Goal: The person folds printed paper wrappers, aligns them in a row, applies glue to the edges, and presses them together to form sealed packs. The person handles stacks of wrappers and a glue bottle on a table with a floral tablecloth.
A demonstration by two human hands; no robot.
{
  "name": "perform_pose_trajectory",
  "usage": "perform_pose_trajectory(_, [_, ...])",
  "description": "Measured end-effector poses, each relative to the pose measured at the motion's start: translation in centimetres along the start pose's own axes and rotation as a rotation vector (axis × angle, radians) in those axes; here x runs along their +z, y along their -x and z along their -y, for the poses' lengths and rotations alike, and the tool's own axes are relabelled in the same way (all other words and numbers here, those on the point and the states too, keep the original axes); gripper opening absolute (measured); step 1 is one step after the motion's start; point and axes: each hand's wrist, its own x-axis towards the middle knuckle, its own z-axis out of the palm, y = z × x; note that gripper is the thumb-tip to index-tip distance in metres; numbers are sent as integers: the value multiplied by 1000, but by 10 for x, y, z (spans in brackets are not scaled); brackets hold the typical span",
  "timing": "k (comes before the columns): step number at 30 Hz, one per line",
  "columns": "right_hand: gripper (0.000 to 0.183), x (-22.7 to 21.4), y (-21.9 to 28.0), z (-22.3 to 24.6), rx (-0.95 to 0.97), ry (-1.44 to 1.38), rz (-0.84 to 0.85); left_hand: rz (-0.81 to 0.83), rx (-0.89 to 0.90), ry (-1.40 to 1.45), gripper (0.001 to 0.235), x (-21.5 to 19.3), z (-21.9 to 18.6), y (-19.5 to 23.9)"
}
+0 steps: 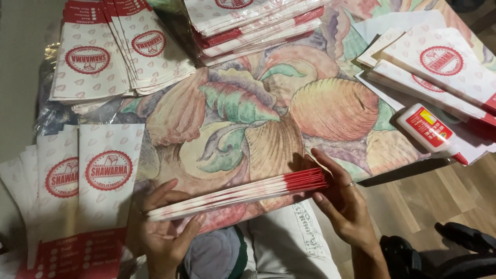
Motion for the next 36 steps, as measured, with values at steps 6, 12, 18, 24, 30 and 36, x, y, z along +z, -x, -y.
perform_pose_trajectory(6, [61,10,-6,10,-145,-266,52,14,113,-53,64,-2,9,2])
perform_pose_trajectory(12, [78,12,14,-10,-129,281,-124,18,104,-81,71,-2,8,2])
perform_pose_trajectory(18, [74,9,15,-6,-121,236,-105,33,111,-84,73,-5,10,4])
perform_pose_trajectory(24, [74,8,11,-7,-162,430,-60,43,113,-108,69,-5,9,4])
perform_pose_trajectory(30, [78,0,9,-4,-92,304,-52,37,125,-80,67,-5,11,3])
perform_pose_trajectory(36, [68,-3,6,-5,-99,475,24,25,128,-133,63,-2,6,2])
